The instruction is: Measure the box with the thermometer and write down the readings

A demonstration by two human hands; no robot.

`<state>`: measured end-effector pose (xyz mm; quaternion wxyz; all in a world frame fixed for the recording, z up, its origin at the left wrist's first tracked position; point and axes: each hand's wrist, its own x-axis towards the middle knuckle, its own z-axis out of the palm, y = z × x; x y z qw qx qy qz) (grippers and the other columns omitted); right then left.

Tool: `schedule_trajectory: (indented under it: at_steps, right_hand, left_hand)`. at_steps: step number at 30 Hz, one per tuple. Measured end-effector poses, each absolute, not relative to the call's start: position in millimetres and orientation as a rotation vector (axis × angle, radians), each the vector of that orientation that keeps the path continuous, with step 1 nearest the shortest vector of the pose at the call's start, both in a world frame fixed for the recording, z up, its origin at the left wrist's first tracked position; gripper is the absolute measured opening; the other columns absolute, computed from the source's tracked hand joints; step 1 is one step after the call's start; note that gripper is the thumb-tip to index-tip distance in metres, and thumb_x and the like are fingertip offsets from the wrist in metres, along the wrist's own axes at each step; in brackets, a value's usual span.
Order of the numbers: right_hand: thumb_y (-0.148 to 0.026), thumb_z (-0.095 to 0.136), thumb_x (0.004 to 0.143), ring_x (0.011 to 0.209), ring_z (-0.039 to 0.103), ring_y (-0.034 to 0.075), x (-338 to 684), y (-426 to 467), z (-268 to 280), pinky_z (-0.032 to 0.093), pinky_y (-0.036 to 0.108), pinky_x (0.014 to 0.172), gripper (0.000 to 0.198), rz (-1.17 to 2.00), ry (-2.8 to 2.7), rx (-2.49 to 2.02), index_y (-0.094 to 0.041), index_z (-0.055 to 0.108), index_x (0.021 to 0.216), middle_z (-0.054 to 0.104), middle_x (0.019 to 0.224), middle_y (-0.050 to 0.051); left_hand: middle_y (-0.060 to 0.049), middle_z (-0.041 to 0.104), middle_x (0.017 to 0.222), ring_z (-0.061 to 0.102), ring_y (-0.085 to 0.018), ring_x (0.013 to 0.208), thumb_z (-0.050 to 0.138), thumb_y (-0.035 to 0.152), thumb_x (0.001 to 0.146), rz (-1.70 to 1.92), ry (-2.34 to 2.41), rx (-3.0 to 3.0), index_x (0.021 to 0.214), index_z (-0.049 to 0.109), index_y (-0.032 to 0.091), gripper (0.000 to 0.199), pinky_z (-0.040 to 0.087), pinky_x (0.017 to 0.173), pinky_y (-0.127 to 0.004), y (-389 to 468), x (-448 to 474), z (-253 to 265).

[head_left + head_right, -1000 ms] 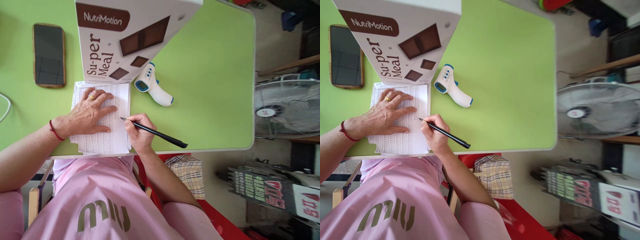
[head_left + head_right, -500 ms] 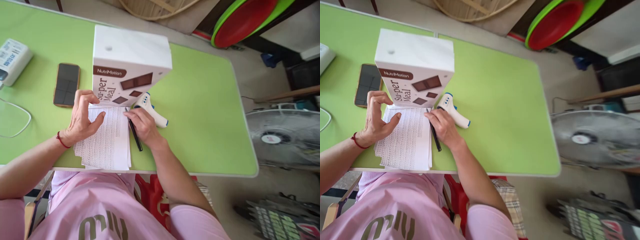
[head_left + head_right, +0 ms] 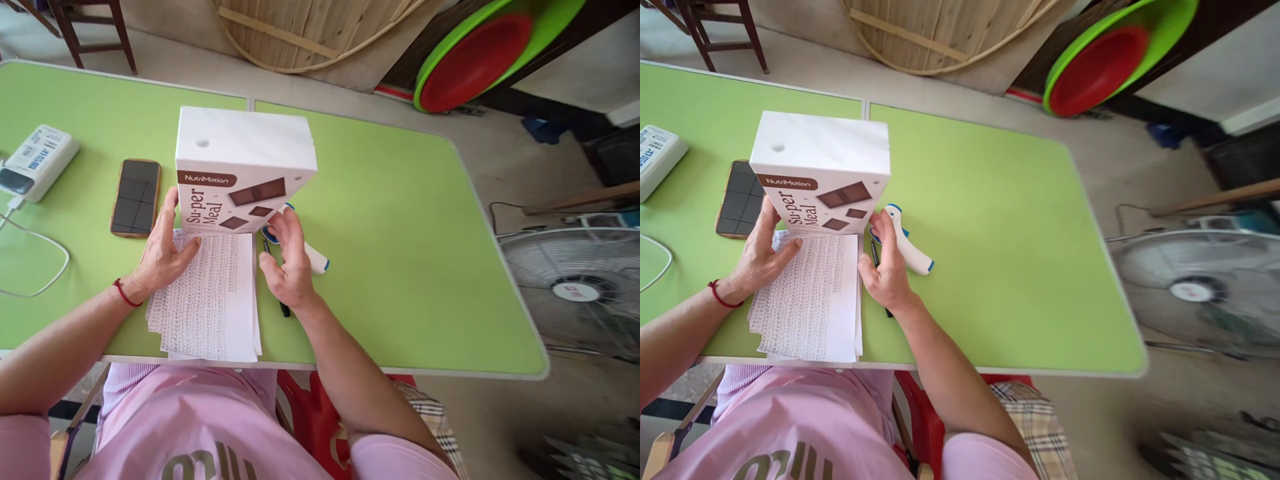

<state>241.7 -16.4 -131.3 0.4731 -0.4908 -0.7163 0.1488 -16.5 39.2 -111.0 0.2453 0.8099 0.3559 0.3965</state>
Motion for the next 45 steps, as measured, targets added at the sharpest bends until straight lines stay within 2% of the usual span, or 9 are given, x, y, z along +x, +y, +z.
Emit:
schedule_trajectory:
  at_steps: [5,12,19,24,28,32,36,40,45]
  right_hand:
    - [-0.028,0.042,0.096,0.159,0.029,0.027,240,-16,-135,0.039,0.057,0.124,0.08,0.541,-1.798,-1.065,-0.031,0.001,0.164,0.021,0.173,0.009]
    - [-0.045,0.043,0.096,0.152,0.04,0.03,237,-30,-120,0.046,0.056,0.117,0.083,0.479,-1.713,-1.118,-0.034,-0.002,0.164,0.029,0.171,0.009]
    - [-0.039,0.048,0.096,0.145,0.05,0.031,239,-27,-123,0.05,0.057,0.114,0.074,0.507,-1.714,-1.073,-0.028,0.017,0.162,0.048,0.159,0.015]
    - [-0.03,0.055,0.089,0.128,0.06,0.033,259,-16,-126,0.052,0.06,0.108,0.052,0.117,-1.647,-1.488,-0.023,0.053,0.14,0.063,0.137,0.016]
    - [-0.032,0.07,0.075,0.108,0.062,0.04,280,-13,-131,0.054,0.063,0.093,0.052,-0.033,-1.713,-1.941,-0.013,0.064,0.123,0.067,0.114,0.023]
    - [-0.037,0.068,0.079,0.091,0.063,0.032,290,-12,-131,0.056,0.051,0.079,0.039,0.113,-1.647,-2.008,-0.018,0.067,0.114,0.067,0.097,0.014]
    - [-0.052,0.068,0.082,0.086,0.066,0.025,270,-20,-113,0.058,0.043,0.075,0.043,0.267,-1.386,-1.55,-0.024,0.062,0.115,0.068,0.1,0.008]
    - [-0.064,0.067,0.082,0.065,0.063,0.019,233,-43,-94,0.058,0.038,0.059,0.038,0.798,-1.379,-1.105,-0.027,0.064,0.092,0.066,0.077,0.002]
    - [-0.057,0.077,0.077,0.058,0.061,0.014,206,-54,-94,0.054,0.03,0.052,0.038,1.262,-1.337,-1.013,-0.022,0.063,0.084,0.065,0.071,0.0]
  left_hand:
    - [-0.017,0.03,0.166,0.024,-0.037,0.157,0.055,0.046,0.102,1.042,0.934,2.297,0.164,0.017,0.026,0.075,0.029,0.127,-0.06,36,-16,-97]
    - [-0.016,0.016,0.169,0.015,-0.041,0.158,0.058,0.065,0.096,1.271,0.994,2.266,0.165,0.005,0.03,0.093,0.019,0.128,-0.064,24,-13,-95]
    - [-0.017,0.038,0.152,0.048,-0.032,0.137,0.052,0.052,0.104,1.288,0.975,2.029,0.155,0.021,0.03,0.063,0.045,0.114,-0.054,31,-9,-108]
    - [-0.017,0.039,0.149,0.051,-0.031,0.133,0.056,0.05,0.103,1.311,1.003,2.074,0.151,0.027,0.028,0.06,0.049,0.111,-0.052,33,-9,-107]
    - [-0.017,0.039,0.15,0.051,-0.031,0.134,0.056,0.051,0.103,1.299,0.996,2.074,0.151,0.029,0.027,0.059,0.051,0.109,-0.05,35,-11,-109]
    - [-0.017,0.039,0.152,0.049,-0.03,0.137,0.054,0.049,0.104,1.297,0.985,2.127,0.151,0.029,0.026,0.057,0.047,0.113,-0.05,35,-11,-107]
    - [-0.018,0.038,0.154,0.048,-0.03,0.139,0.053,0.049,0.105,1.277,0.995,2.14,0.154,0.025,0.027,0.06,0.046,0.115,-0.049,34,-11,-106]
    - [-0.018,0.041,0.152,0.049,-0.03,0.138,0.052,0.051,0.105,1.277,0.992,2.121,0.154,0.026,0.028,0.06,0.048,0.115,-0.049,34,-10,-106]
    - [-0.017,0.04,0.153,0.047,-0.031,0.14,0.054,0.048,0.104,1.288,0.989,2.126,0.153,0.028,0.028,0.059,0.046,0.116,-0.05,35,-11,-107]
